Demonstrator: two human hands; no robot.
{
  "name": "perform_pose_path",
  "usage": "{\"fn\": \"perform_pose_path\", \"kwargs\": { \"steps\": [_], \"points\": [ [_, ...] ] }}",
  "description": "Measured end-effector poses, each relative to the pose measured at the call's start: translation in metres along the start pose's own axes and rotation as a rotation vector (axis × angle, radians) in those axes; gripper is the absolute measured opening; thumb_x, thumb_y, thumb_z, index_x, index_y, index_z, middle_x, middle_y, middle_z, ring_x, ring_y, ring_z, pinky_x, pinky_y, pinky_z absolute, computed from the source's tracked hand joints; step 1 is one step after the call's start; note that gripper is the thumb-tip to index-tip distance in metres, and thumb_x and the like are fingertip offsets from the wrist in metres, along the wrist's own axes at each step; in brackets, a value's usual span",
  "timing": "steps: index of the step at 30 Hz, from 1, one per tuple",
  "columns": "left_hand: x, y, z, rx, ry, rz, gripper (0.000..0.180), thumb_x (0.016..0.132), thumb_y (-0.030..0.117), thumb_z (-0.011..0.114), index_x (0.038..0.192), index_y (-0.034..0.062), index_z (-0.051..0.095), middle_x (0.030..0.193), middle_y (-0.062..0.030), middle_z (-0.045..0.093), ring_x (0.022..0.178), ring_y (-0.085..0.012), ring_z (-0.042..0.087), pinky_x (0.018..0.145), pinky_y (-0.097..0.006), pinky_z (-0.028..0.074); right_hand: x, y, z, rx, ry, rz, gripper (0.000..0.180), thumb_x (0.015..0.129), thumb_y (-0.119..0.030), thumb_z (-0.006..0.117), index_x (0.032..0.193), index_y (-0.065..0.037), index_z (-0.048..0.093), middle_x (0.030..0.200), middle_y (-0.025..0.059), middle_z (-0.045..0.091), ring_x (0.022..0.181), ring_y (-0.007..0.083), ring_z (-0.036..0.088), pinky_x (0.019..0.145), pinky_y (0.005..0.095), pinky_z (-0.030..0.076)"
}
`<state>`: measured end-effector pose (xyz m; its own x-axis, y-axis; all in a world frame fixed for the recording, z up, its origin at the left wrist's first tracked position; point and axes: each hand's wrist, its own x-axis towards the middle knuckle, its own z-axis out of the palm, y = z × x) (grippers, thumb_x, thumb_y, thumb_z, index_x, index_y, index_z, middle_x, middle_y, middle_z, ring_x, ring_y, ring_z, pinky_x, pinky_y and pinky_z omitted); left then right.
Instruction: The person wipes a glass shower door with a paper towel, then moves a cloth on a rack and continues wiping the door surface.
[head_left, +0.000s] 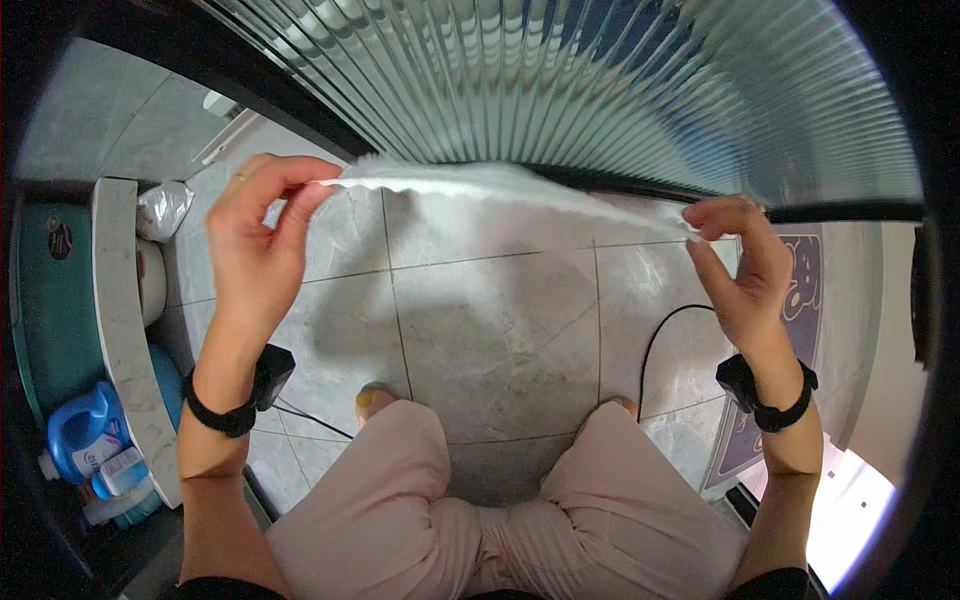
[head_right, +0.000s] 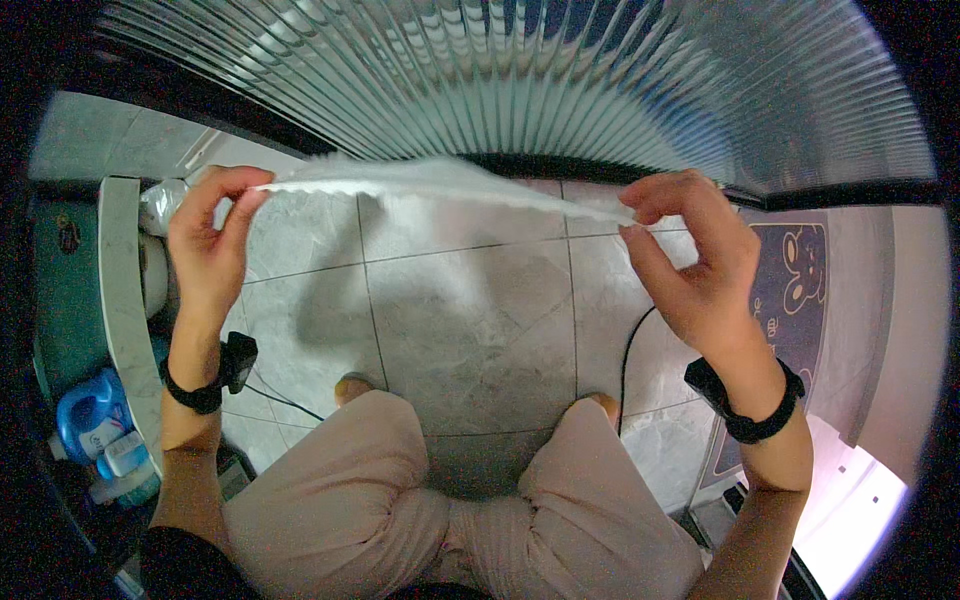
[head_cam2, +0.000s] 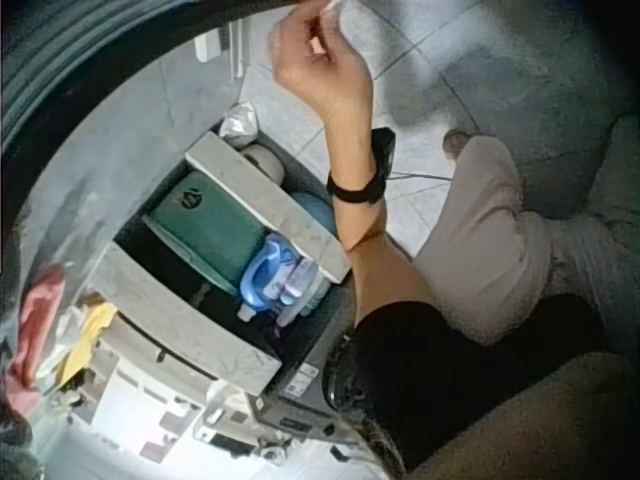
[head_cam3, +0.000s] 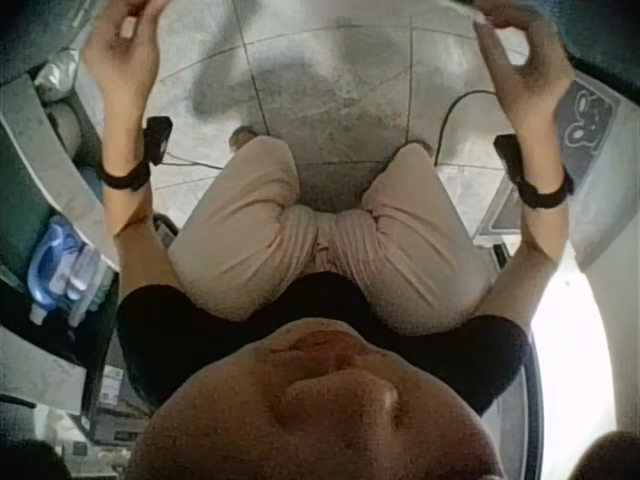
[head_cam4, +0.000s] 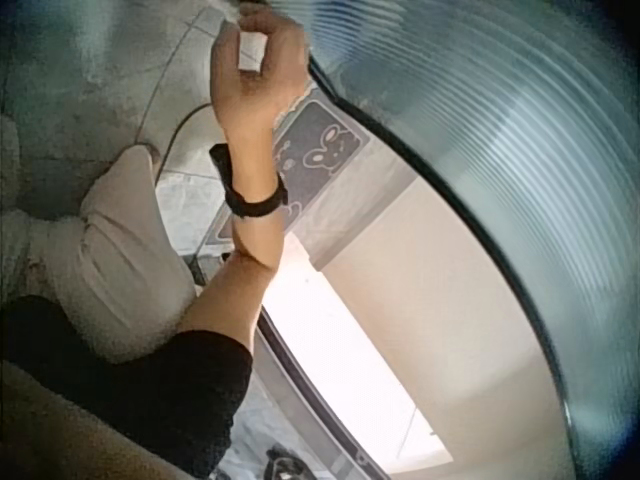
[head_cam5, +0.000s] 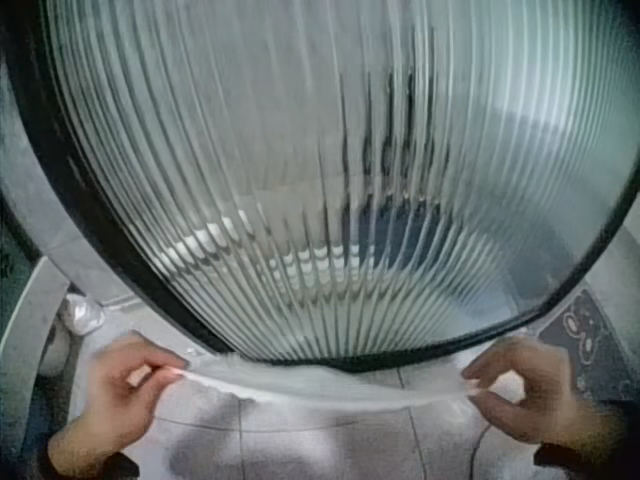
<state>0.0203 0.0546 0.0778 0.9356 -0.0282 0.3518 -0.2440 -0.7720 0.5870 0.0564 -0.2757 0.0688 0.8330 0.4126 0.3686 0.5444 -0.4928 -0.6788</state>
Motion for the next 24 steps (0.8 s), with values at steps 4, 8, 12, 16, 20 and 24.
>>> {"fn": "perform_pose_path", "kwargs": {
  "steps": [4,8,12,16,20,24],
  "points": [
    [-0.001,0.017,-0.017,-0.032,-0.143,-0.017,0.004,0.073,0.002,0.056,0.077,-0.0007,0.057,0.078,-0.0056,0.055,0.07,-0.0129,0.05,0.061,-0.021,0.039,-0.003,-0.008,-0.005,0.058,-0.019,-0.106,0.013,0.06,0.007,0.056,0.068,-0.001,0.048,0.076,0.0124,0.056,0.071,0.0202,0.054,0.064,0.0276,0.041],
    [-0.009,0.009,-0.01,-0.101,-0.389,-0.052,0.002,0.071,0.001,0.057,0.073,0.0014,0.057,0.077,-0.0063,0.054,0.071,-0.0148,0.05,0.06,-0.022,0.039,-0.02,0.0,0.008,0.102,-0.256,-0.111,0.016,0.058,0.003,0.056,0.07,-0.004,0.049,0.075,0.0092,0.056,0.07,0.0241,0.053,0.063,0.0319,0.04],
    [-0.042,-0.024,0.03,-0.129,-0.743,0.068,0.006,0.065,-0.002,0.057,0.069,0.003,0.056,0.074,-0.0081,0.055,0.071,-0.0236,0.052,0.063,-0.032,0.041,-0.07,0.025,0.052,0.136,-0.495,0.019,0.013,0.061,-0.003,0.057,0.072,-0.004,0.049,0.069,0.0086,0.051,0.067,0.0276,0.05,0.064,0.0364,0.04],
    [-0.097,-0.046,0.07,-0.104,-0.976,0.059,0.005,0.066,0.001,0.056,0.07,0.0037,0.057,0.072,-0.0102,0.055,0.072,-0.0272,0.052,0.064,-0.036,0.041,-0.122,0.037,0.083,0.045,-0.856,0.053,0.01,0.065,-0.008,0.056,0.072,-0.005,0.05,0.072,0.0097,0.052,0.071,0.0287,0.05,0.063,0.0382,0.04],
    [-0.13,-0.054,0.089,-0.035,-1.155,-0.143,0.005,0.068,0.01,0.057,0.071,0.0057,0.057,0.074,-0.0114,0.056,0.072,-0.0287,0.052,0.063,-0.037,0.041,-0.14,0.042,0.089,0.086,-1.027,0.074,0.012,0.07,-0.014,0.051,0.073,-0.003,0.049,0.067,0.014,0.052,0.069,0.032,0.051,0.064,0.0409,0.041],
    [-0.137,-0.063,0.096,-0.039,-1.196,-0.175,0.007,0.07,0.012,0.055,0.072,0.0055,0.057,0.073,-0.011,0.057,0.071,-0.0278,0.053,0.062,-0.036,0.041,-0.144,0.049,0.094,0.067,-1.01,0.169,0.012,0.069,-0.013,0.052,0.073,-0.003,0.049,0.066,0.0135,0.053,0.067,0.0323,0.052,0.062,0.0417,0.041]
  ]
}}
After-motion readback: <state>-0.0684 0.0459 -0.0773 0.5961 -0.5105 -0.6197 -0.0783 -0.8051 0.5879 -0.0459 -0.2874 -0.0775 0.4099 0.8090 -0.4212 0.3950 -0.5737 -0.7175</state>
